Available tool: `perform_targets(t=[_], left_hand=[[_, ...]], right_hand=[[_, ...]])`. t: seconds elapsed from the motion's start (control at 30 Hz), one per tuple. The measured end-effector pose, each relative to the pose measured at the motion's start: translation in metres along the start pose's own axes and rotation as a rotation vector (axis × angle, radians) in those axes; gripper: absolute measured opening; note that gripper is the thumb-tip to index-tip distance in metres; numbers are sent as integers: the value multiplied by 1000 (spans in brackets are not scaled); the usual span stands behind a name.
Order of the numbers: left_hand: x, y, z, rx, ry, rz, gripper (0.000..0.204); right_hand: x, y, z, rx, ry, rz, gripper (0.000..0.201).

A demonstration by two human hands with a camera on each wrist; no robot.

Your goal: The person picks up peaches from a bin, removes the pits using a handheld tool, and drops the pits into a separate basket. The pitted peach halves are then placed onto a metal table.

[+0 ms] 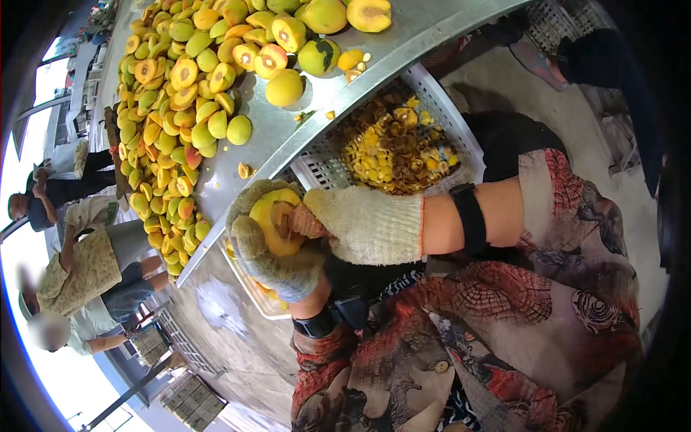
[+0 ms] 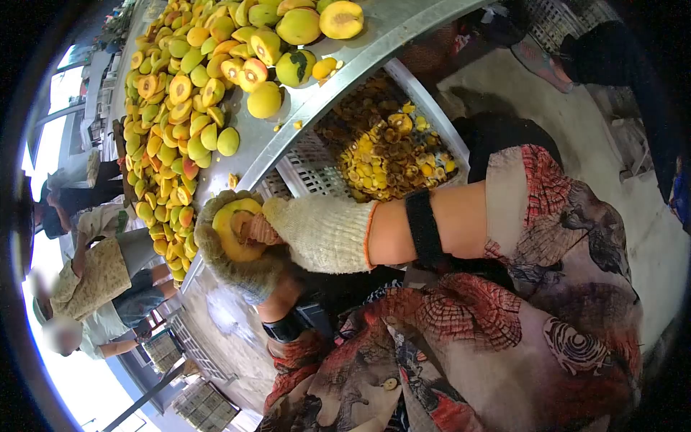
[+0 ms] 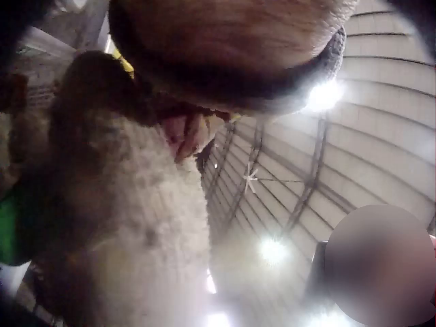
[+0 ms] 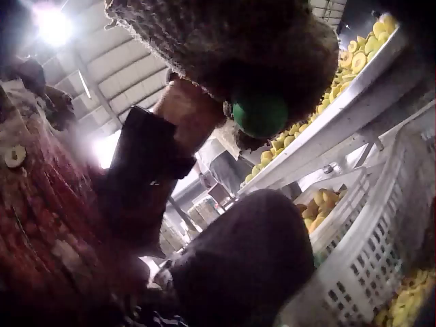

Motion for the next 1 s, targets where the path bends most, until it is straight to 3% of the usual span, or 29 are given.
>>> perform_targets(t=[0.07, 0.2, 0.27, 0.4, 0.5, 0.57, 0.6, 0.67, 0.77, 0.9, 0.97, 1.0], left_hand=[[-4, 2, 1, 60, 116, -61, 52], [-7, 6, -2, 13, 14, -68, 44], [-15, 9, 0, 22, 121, -187, 45], [-21, 12, 1, -6, 95, -238, 48], [-24, 14, 1, -27, 74, -291, 49], [-25, 16, 0, -112, 98, -326, 48], [-27, 17, -1, -123, 87, -370, 46], [-26, 17, -3, -96, 95, -353, 47], [-22, 16, 3, -69, 104, -318, 46], [-20, 20, 8, -93, 112, -364, 41], [-20, 19, 9, -131, 130, -364, 38], [-20, 19, 9, -114, 138, -373, 37]], right_hand=[[2, -5, -5, 14, 0, -40, 31], [13, -3, 6, -1, -24, -67, 33], [17, -8, 9, 86, 45, -130, 33], [11, -9, -8, 139, 209, -227, 34], [17, -9, -3, 17, 57, -142, 33], [17, -10, -2, -192, -70, -19, 32], [11, -9, -11, -193, -72, -34, 32], [2, -8, -24, 518, 512, -301, 30], [4, -8, -20, 420, 450, -250, 30], [7, -7, -14, 417, 310, -231, 30], [15, -9, -1, 164, -4, -88, 30], [13, -8, -4, 165, -5, -93, 30]])
Point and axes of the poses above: each hand's wrist, its own y-axis towards the middle knuckle, its own x-axis out of the palm, z = x × y, the point moved 2 cm from there along y, towards the middle knuckle, and after that the axes turned 11 degrees about y, right-handed, at the moved point
